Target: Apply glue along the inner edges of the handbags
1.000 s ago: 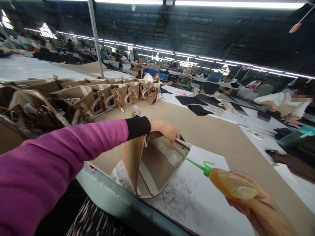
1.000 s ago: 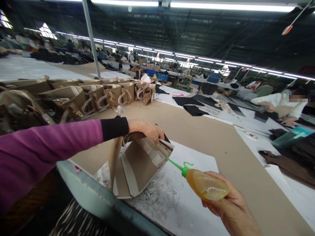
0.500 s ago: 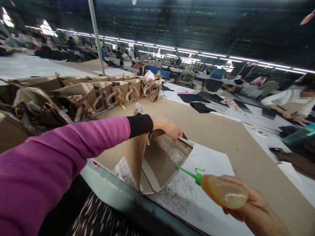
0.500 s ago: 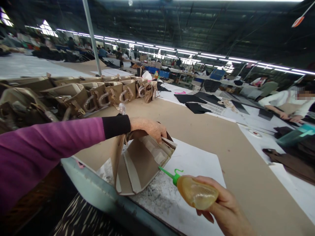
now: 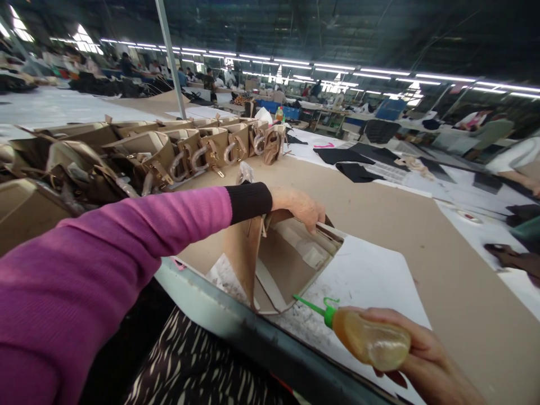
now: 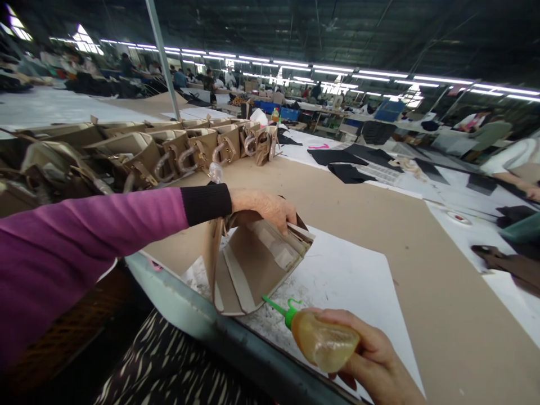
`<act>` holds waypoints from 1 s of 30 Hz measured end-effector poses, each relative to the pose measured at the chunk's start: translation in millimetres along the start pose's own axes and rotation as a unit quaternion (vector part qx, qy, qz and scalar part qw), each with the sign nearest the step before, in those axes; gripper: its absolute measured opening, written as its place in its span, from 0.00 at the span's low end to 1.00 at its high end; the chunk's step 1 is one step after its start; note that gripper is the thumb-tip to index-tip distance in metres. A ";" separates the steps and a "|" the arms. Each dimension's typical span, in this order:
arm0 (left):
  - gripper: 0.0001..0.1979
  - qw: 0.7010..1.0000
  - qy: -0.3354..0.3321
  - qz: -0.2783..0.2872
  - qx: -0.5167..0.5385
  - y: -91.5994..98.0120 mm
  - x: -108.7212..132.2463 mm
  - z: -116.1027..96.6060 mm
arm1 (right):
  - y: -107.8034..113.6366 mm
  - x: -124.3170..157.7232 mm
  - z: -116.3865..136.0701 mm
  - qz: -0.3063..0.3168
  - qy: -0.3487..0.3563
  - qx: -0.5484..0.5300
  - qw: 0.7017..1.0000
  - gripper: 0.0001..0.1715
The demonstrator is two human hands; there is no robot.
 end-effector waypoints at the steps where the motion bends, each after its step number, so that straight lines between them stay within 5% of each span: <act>1: 0.10 1.000 0.001 -0.001 -0.004 0.3 1.6 -0.9 | -4.1 0.9 -1.7 0.000 -0.012 -0.007 1.000 0.15; 13: 0.08 0.999 0.008 -0.047 0.010 4.1 12.0 -3.4 | -28.1 -3.3 -26.5 0.047 -0.028 -0.168 0.984 0.30; 16: 0.09 0.997 0.005 -0.078 0.011 6.2 11.4 -4.6 | -30.4 -3.3 -29.8 0.064 -0.036 -0.168 0.983 0.30; 23: 0.09 1.000 0.002 -0.030 -0.007 1.8 7.1 -5.8 | -26.4 -6.3 -42.0 0.053 -0.032 -0.154 0.986 0.29; 30: 0.10 0.999 0.014 -0.034 -0.019 3.1 6.9 -4.2 | -24.1 -8.3 -45.7 0.082 -0.048 -0.048 0.994 0.39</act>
Point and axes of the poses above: each hand's wrist, its own x-axis away from the middle knuckle, its own y-axis out of the back of the hand, z = x × y, the point moved 8 cm from there along -x, towards the middle knuckle, and after that the axes turned 7 degrees about -x, right-handed, at the moved point
